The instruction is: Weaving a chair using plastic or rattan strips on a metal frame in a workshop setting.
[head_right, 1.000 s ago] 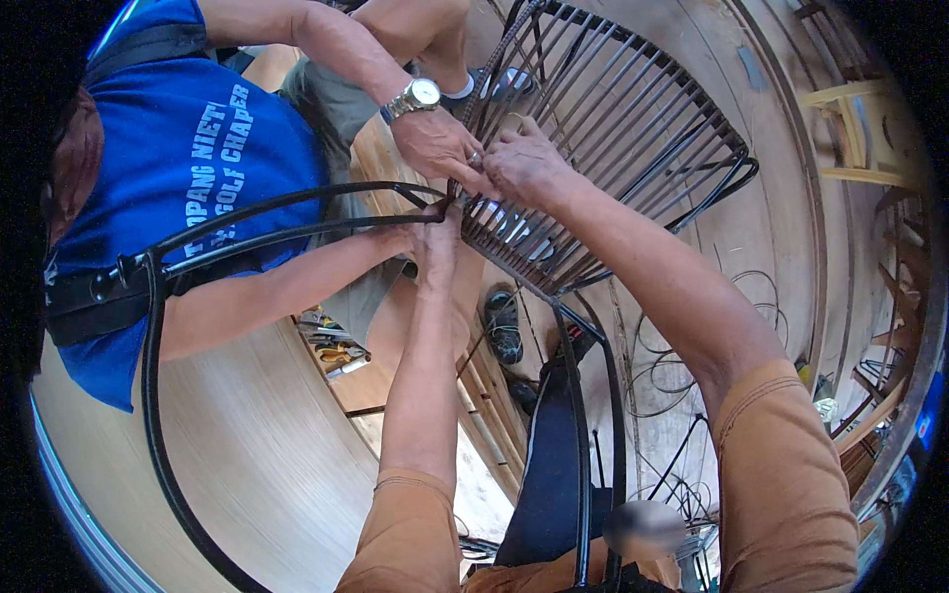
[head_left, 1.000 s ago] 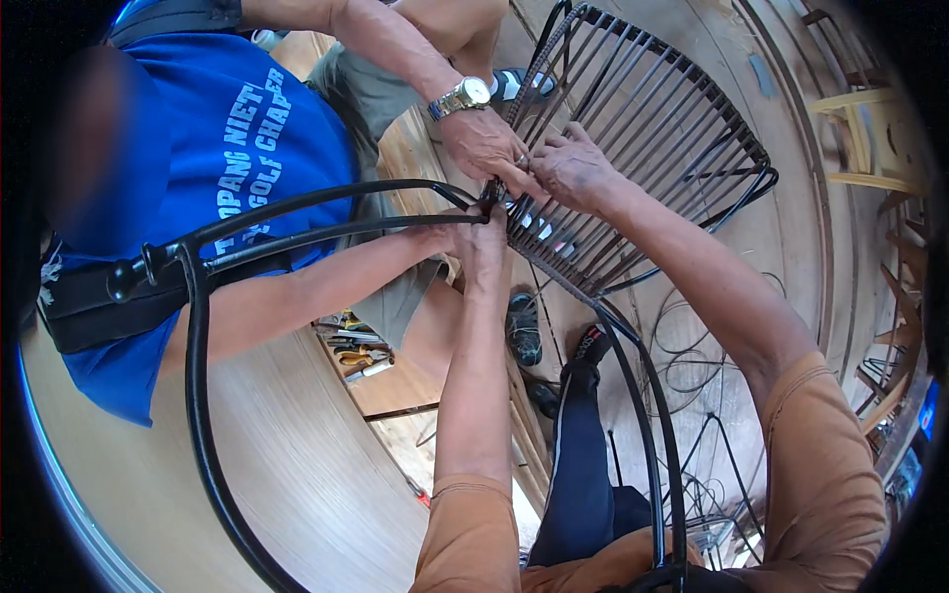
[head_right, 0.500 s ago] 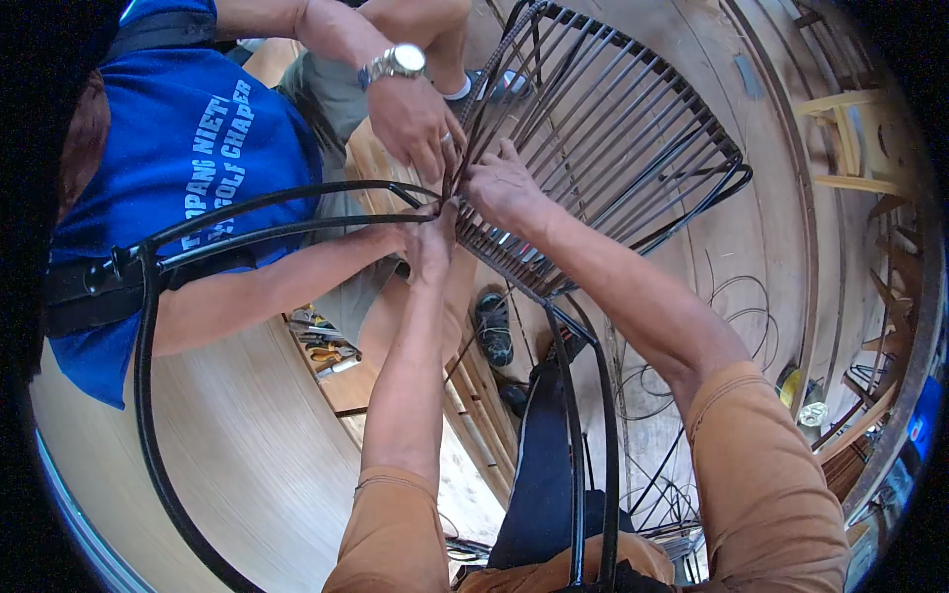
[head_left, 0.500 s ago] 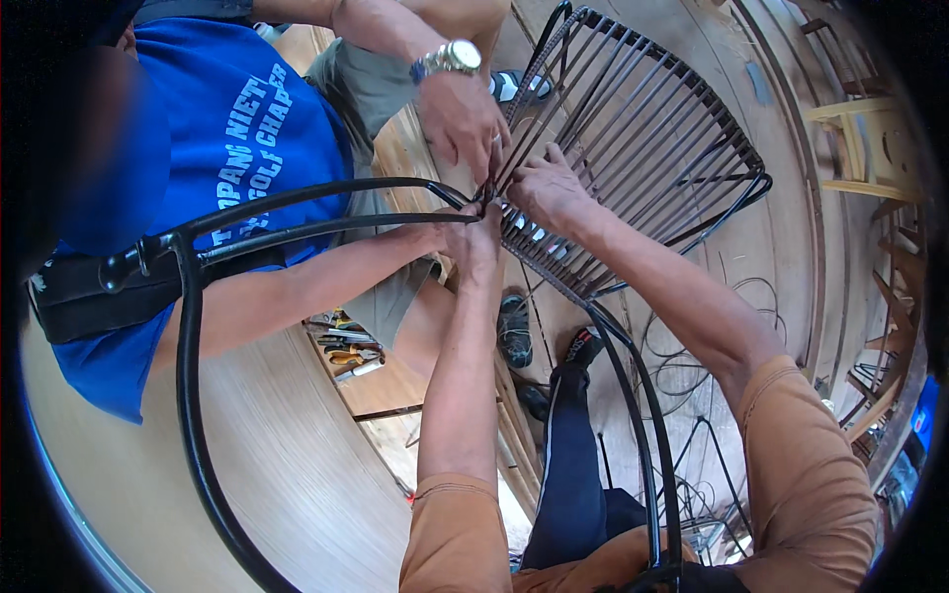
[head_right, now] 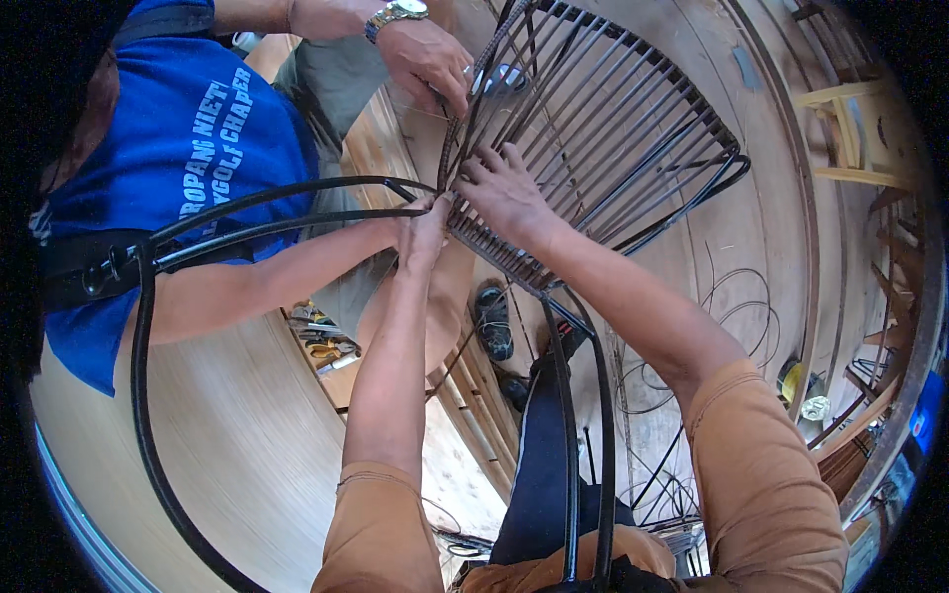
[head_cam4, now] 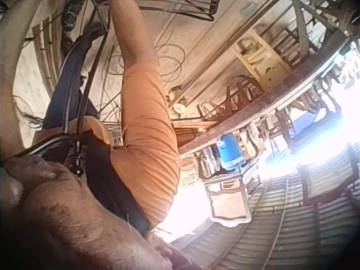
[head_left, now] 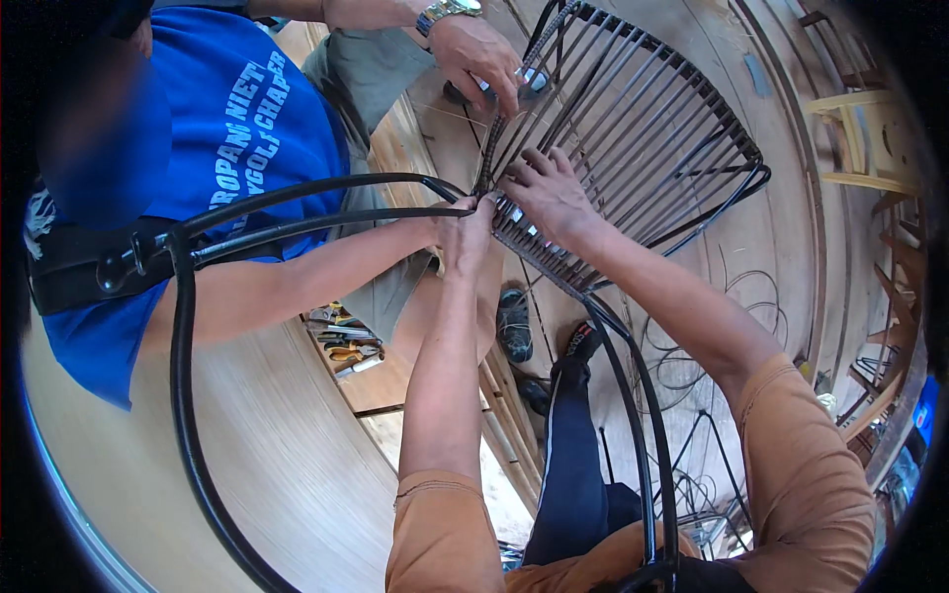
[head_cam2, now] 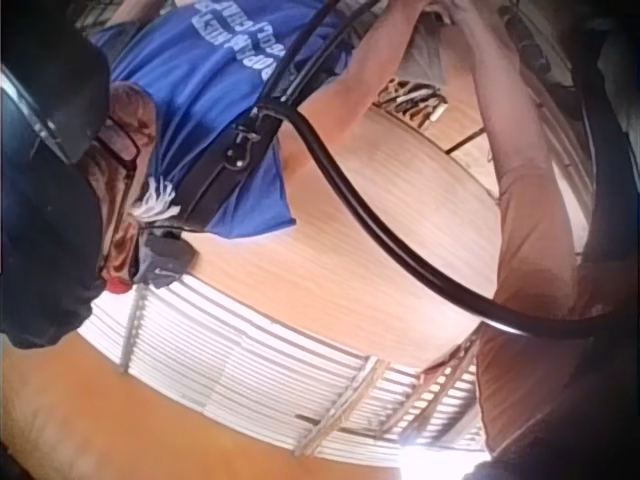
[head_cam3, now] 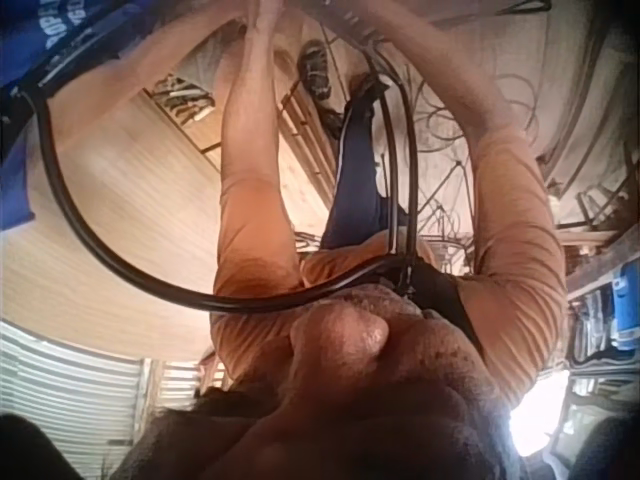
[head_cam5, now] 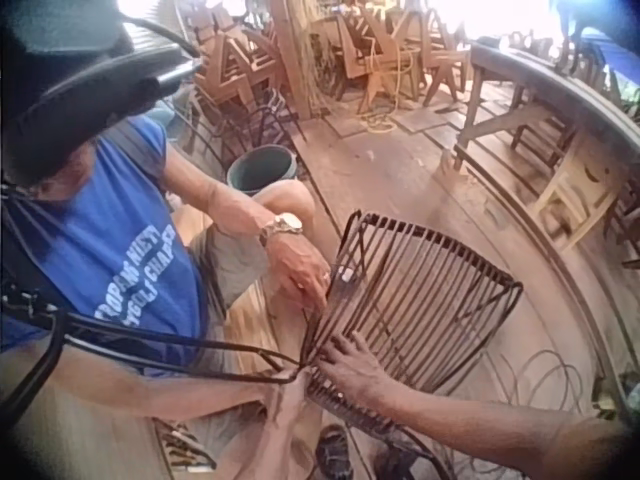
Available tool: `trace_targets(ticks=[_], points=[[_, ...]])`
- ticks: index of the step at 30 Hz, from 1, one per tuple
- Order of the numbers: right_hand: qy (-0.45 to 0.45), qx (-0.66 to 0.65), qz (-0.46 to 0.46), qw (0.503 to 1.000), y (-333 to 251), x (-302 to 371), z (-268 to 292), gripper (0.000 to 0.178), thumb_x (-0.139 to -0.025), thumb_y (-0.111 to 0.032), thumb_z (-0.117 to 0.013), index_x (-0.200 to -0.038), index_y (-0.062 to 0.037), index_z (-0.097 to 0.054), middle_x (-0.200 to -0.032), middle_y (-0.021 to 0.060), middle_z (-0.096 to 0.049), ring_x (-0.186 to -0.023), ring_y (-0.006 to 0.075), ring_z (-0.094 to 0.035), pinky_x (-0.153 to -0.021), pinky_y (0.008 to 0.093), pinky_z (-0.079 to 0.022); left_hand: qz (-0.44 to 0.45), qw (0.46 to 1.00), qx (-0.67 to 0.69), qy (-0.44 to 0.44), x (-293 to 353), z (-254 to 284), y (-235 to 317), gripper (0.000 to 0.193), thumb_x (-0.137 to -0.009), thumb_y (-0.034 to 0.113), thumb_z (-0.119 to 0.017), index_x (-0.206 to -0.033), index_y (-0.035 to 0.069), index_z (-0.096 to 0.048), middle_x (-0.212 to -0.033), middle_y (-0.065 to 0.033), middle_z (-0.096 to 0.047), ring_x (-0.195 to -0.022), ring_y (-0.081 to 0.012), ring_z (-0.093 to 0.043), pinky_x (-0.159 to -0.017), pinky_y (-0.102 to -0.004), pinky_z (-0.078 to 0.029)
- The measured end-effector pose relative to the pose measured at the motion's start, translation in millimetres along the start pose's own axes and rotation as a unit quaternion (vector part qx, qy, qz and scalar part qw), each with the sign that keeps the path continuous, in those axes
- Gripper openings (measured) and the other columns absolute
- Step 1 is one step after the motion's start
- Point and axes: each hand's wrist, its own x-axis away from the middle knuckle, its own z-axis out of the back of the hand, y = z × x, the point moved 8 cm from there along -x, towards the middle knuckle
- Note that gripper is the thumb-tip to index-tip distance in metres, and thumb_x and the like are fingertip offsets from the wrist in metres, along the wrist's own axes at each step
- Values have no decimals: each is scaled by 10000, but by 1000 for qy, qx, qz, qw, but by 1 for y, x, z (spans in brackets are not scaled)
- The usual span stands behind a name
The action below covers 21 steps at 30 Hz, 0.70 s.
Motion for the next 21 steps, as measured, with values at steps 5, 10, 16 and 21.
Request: trace_targets(ticks=[5,10,16,21], points=[[27,52,-17,998,-4,32,-7,495,-858,-467,-454,-1277,-204,-473,-1366,91,-360,-1287,355,-259,-1013,546,-225,19,999,2,34,-2,-1,-5,367,-788,363,-568,-779,4,-644,-632,-162,-603,-585,-274,-580,-584,-381,-425],[26,55,-63,996,-4,46,-16,554,-866,-503,-422,-1336,-210,-410,-1409,89,-319,-1319,355,-217,-1033,554,-197,54,998,4,-23,-6,-13,-12,395,-818,370,-539,-777,-13,-628,-643,-190,-602,-603,-278,-587,-609,-370,-453],[50,56,-56,996,-6,47,-16,554,-862,-490,-418,-1338,-209,-417,-1422,96,-307,-1327,362,-207,-1035,560,-215,29,981,6,-191,-28,-31,-41,409,-868,400,-477,-841,23,-633,-738,-179,-634,-692,-257,-621,-646,-347,-480],[27,41,-62,997,-18,35,-14,547,-870,-491,-399,-1348,-223,-403,-1432,97,-288,-1335,364,-184,-1042,557,-183,61,997,7,-36,-23,-4,-47,401,-813,413,-570,-765,17,-616,-589,-96,-580,-503,-190,-569,-493,-312,-457]])
